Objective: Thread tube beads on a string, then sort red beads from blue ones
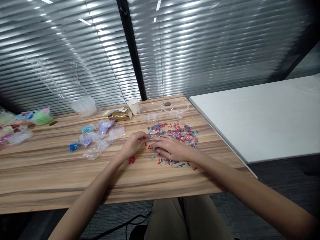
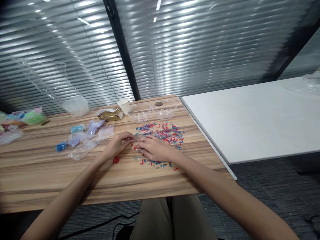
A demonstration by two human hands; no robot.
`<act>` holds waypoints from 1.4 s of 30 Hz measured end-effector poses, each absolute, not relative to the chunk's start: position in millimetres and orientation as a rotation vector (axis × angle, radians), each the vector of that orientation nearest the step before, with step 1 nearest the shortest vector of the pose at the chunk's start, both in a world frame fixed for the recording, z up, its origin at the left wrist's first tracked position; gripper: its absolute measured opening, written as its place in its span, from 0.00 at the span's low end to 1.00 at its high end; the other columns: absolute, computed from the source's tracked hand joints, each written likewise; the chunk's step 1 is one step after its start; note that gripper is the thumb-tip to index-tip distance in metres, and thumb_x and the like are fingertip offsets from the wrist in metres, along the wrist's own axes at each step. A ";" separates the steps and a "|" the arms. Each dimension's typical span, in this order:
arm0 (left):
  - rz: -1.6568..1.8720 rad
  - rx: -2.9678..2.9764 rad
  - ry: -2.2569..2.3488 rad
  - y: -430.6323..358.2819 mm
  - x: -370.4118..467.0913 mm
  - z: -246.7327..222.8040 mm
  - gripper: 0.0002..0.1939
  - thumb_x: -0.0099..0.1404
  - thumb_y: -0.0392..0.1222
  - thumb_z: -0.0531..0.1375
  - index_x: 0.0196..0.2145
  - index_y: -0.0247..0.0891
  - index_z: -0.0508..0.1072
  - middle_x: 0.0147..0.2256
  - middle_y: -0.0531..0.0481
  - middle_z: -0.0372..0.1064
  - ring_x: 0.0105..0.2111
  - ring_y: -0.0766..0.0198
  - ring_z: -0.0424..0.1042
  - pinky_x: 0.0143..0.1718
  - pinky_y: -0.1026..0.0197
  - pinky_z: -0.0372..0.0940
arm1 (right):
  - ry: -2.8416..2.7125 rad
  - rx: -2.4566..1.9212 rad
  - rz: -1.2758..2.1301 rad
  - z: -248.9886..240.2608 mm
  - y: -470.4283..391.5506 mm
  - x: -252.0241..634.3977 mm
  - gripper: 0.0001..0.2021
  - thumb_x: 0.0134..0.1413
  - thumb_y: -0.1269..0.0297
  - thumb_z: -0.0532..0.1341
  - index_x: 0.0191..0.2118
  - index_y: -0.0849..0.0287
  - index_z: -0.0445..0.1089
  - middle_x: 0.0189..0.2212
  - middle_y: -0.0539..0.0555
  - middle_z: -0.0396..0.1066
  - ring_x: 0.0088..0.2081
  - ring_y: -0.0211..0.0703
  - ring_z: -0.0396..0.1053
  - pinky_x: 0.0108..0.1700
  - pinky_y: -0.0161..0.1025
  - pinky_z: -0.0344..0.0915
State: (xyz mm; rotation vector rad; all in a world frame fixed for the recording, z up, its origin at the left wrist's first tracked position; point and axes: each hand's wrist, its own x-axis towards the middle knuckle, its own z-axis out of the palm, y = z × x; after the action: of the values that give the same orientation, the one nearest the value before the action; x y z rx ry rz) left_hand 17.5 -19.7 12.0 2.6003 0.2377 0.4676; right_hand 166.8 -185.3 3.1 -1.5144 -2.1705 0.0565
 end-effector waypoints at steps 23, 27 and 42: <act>0.236 2.480 0.112 -29.7 15.4 18.7 0.08 0.58 0.30 0.56 0.33 0.35 0.74 0.34 0.48 0.73 0.35 0.63 0.71 0.40 0.62 0.64 | -2.157 -1.430 0.007 7.5 -185.8 167.7 0.10 0.56 0.72 0.52 0.39 0.61 0.70 0.41 0.58 0.71 0.45 0.44 0.66 0.47 0.42 0.61; 0.173 2.480 0.145 -24.2 12.6 19.6 0.08 0.58 0.31 0.55 0.33 0.35 0.74 0.34 0.48 0.73 0.35 0.63 0.71 0.40 0.62 0.65 | -2.152 -1.433 0.009 9.2 -186.5 166.6 0.09 0.57 0.71 0.52 0.37 0.61 0.70 0.40 0.57 0.71 0.44 0.44 0.67 0.47 0.42 0.61; 0.122 2.500 0.190 -10.1 4.3 23.1 0.09 0.58 0.35 0.56 0.37 0.34 0.73 0.36 0.46 0.73 0.36 0.62 0.72 0.39 0.63 0.66 | -2.165 -1.475 -0.002 10.2 -187.1 166.8 0.09 0.56 0.73 0.53 0.35 0.62 0.70 0.40 0.57 0.71 0.46 0.45 0.66 0.48 0.41 0.61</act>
State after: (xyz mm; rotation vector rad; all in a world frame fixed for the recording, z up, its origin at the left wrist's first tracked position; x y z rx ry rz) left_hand 4.3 -10.1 23.1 2.5000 0.1903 0.1221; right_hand 166.8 -187.1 10.2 -1.4745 -2.1654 -0.0019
